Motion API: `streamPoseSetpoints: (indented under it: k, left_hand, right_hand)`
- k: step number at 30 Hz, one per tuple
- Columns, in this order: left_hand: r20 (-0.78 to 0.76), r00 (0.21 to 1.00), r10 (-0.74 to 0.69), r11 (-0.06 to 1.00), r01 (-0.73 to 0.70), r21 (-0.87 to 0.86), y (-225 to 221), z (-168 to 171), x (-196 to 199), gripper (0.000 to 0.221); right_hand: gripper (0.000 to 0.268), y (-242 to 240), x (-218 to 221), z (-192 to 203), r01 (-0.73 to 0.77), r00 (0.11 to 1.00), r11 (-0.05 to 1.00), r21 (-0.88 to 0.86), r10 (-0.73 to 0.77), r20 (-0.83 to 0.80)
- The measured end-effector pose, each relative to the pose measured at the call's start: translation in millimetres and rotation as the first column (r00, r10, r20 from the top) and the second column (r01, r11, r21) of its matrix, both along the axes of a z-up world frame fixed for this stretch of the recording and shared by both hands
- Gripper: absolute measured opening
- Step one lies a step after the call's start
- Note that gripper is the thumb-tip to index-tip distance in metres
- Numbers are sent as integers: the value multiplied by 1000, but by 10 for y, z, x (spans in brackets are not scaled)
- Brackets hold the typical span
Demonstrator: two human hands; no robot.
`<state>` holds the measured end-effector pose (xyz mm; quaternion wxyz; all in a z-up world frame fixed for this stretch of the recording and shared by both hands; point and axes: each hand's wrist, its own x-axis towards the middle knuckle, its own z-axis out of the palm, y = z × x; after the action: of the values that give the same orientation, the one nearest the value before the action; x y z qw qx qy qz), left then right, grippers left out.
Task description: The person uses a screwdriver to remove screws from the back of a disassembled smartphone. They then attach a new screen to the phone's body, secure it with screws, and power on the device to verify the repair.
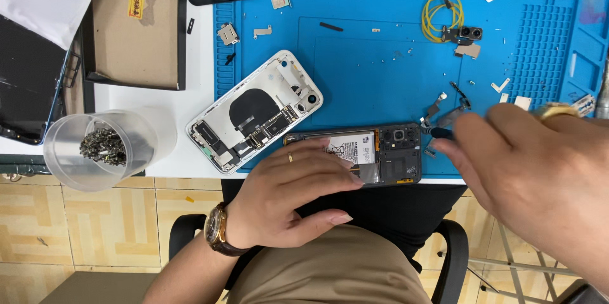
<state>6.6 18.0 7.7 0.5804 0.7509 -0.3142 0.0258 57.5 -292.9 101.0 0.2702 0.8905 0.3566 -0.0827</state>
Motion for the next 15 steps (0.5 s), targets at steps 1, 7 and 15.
streamPoseSetpoints:
  k: [1, 7, 15]
  left_hand:
    - [-5, 1000, 4, 1000, -4, 2, 2, 1, -11, 28]
    - [32, 999, 17, 997, -20, 73, -27, -17, -13, 25]
    - [51, 998, 24, 992, -30, 123, -46, 3, 39, 22]
  right_hand:
    - [42, 19, 36, 0, -4, 1000, 1000, 2, 4, -5]
    - [43, 1, 112, 10, -38, 996, 999, -1, 38, -77]
    - [67, -102, 164, -96, -86, 996, 995, -46, 84, -36]
